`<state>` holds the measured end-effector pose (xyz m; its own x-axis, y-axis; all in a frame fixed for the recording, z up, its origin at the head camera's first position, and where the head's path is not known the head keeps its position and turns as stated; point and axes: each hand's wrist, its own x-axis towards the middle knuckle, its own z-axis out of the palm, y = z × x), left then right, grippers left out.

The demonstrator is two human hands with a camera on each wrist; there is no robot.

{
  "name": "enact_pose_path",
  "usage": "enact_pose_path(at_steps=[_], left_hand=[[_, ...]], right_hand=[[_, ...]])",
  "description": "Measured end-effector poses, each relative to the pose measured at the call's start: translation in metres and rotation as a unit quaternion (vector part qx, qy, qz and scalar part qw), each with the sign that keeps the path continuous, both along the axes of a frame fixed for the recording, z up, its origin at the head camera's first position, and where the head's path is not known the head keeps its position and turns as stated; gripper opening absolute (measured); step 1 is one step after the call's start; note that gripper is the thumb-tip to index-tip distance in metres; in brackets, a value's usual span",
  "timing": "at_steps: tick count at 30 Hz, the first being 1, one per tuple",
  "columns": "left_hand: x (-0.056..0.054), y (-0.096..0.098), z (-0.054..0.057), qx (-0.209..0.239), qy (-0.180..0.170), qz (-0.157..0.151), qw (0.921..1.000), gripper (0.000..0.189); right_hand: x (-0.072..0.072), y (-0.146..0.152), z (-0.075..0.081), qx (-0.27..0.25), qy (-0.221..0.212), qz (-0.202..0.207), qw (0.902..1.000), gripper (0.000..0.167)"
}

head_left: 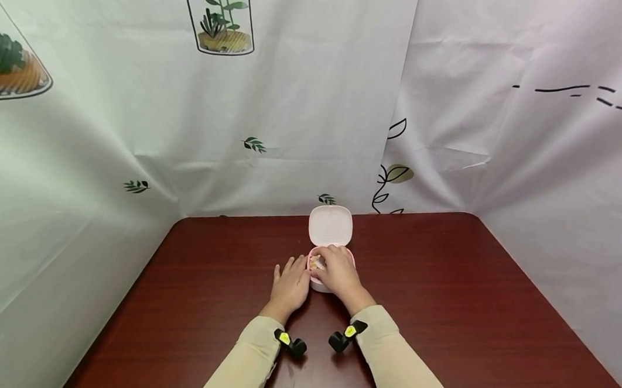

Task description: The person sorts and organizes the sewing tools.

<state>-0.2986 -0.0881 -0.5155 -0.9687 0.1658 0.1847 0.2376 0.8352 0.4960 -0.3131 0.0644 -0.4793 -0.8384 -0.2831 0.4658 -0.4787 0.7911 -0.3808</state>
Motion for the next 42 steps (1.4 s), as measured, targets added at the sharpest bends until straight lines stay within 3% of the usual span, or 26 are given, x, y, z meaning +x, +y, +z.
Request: enact_pose_path(at_steps=[4, 6, 9, 13, 18, 20, 23, 26, 32, 37, 42], left_hand=[[0.001, -0.002, 0.0, 0.007, 0.0, 0.004, 1.0, 0.054], [0.001, -0.002, 0.0, 0.013, -0.001, 0.003, 0.9999, 0.053], [0.0, 0.0, 0.001, 0.015, -0.008, 0.0, 0.9999, 0.057], [-0.002, -0.001, 0.001, 0.009, -0.006, 0.004, 0.9999, 0.076], [-0.004, -0.003, -0.002, -0.009, -0.007, 0.002, 0.9999, 0.106], [-0.004, -0.004, -0.002, -0.017, -0.009, -0.002, 0.9998, 0.112], [-0.003, -0.005, -0.003, -0.029, -0.013, -0.006, 0.9995, 0.114], [-0.003, -0.005, -0.002, -0.03, -0.013, -0.01, 0.9994, 0.113], [-0.002, -0.004, 0.0, -0.033, -0.014, -0.016, 0.9992, 0.111], [-0.002, -0.004, -0.002, -0.036, -0.013, -0.017, 0.9991, 0.111], [-0.004, -0.005, -0.005, -0.043, -0.007, -0.015, 0.9989, 0.11]], right_hand=[[-0.002, 0.009, 0.006, -0.079, -0.017, 0.017, 0.9966, 0.035], [-0.006, 0.018, 0.01, -0.145, -0.012, 0.008, 0.9893, 0.03], [-0.017, 0.036, 0.017, -0.248, -0.007, -0.028, 0.9683, 0.024], [-0.041, 0.057, 0.032, -0.359, -0.049, -0.078, 0.9289, 0.029], [-0.068, 0.073, 0.053, -0.405, -0.181, -0.09, 0.8917, 0.053], [-0.077, 0.075, 0.057, -0.405, -0.258, -0.069, 0.8743, 0.064], [-0.087, 0.076, 0.059, -0.403, -0.363, -0.025, 0.8398, 0.073], [-0.094, 0.075, 0.058, -0.386, -0.426, -0.001, 0.8184, 0.076], [-0.096, 0.078, 0.057, -0.358, -0.455, -0.01, 0.8155, 0.074], [-0.097, 0.08, 0.054, -0.368, -0.457, -0.008, 0.8102, 0.069], [-0.094, 0.078, 0.055, -0.367, -0.449, -0.004, 0.8144, 0.063]])
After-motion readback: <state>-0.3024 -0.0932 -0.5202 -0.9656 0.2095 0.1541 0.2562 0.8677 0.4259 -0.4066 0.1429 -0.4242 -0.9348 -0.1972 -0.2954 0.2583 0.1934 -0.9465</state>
